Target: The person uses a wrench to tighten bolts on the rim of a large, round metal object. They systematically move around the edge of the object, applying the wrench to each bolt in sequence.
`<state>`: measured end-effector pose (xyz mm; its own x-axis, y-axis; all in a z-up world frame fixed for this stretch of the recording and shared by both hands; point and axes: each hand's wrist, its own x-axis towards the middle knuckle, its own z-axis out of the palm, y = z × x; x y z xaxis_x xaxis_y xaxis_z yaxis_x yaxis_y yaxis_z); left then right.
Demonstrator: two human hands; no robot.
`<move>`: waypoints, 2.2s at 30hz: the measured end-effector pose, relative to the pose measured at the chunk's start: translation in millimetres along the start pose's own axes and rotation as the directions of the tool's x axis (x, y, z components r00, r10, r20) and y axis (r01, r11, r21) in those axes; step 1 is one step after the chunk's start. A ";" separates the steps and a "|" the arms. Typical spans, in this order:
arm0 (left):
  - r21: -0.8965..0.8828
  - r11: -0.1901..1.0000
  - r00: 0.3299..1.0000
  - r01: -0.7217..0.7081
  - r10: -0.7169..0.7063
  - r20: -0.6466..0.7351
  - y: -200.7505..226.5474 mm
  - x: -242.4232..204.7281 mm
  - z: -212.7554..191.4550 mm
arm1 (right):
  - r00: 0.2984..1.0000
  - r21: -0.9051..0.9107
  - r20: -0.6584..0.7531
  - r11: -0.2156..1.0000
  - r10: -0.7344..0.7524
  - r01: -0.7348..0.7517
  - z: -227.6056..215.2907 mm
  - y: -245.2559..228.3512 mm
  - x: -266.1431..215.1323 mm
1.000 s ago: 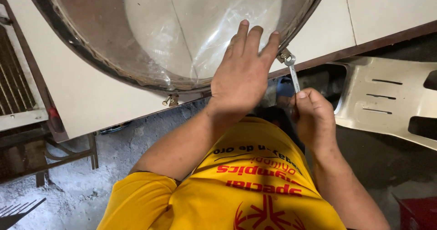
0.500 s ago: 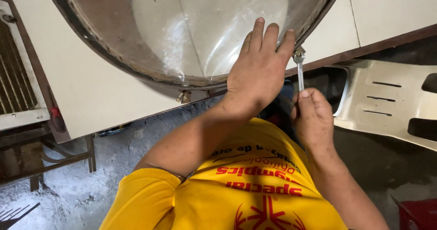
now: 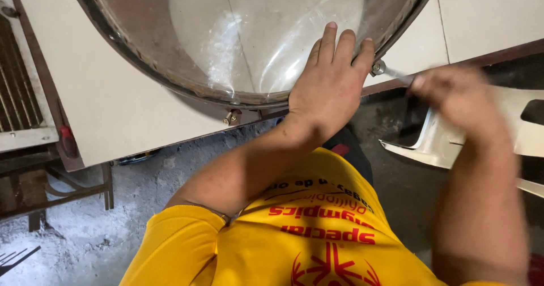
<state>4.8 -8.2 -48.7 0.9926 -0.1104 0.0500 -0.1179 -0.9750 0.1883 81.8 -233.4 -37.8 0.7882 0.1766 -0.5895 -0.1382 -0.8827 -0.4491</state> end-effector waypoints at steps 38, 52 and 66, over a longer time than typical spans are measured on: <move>-0.076 0.997 0.995 0.015 -0.022 -0.094 12.6 3.1 -26.8 | 0.654 -0.110 -0.397 0.740 -0.645 0.663 56.2 27.6 -38.6; 0.000 0.999 0.957 0.050 -0.048 -0.286 13.2 -4.4 -29.4 | 0.985 0.736 0.009 0.668 -0.170 0.109 93.7 -35.6 -62.9; -0.141 0.989 0.997 0.033 -0.042 -0.062 7.2 -2.5 -21.5 | 0.793 -0.297 0.216 0.735 -0.570 0.610 -54.2 5.6 90.1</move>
<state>0.9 -10.8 -26.4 0.9931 -0.0569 0.1024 -0.0876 -0.9411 0.3264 184.5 -246.0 -57.1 0.5741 0.7373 -0.3561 0.5570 -0.6705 -0.4901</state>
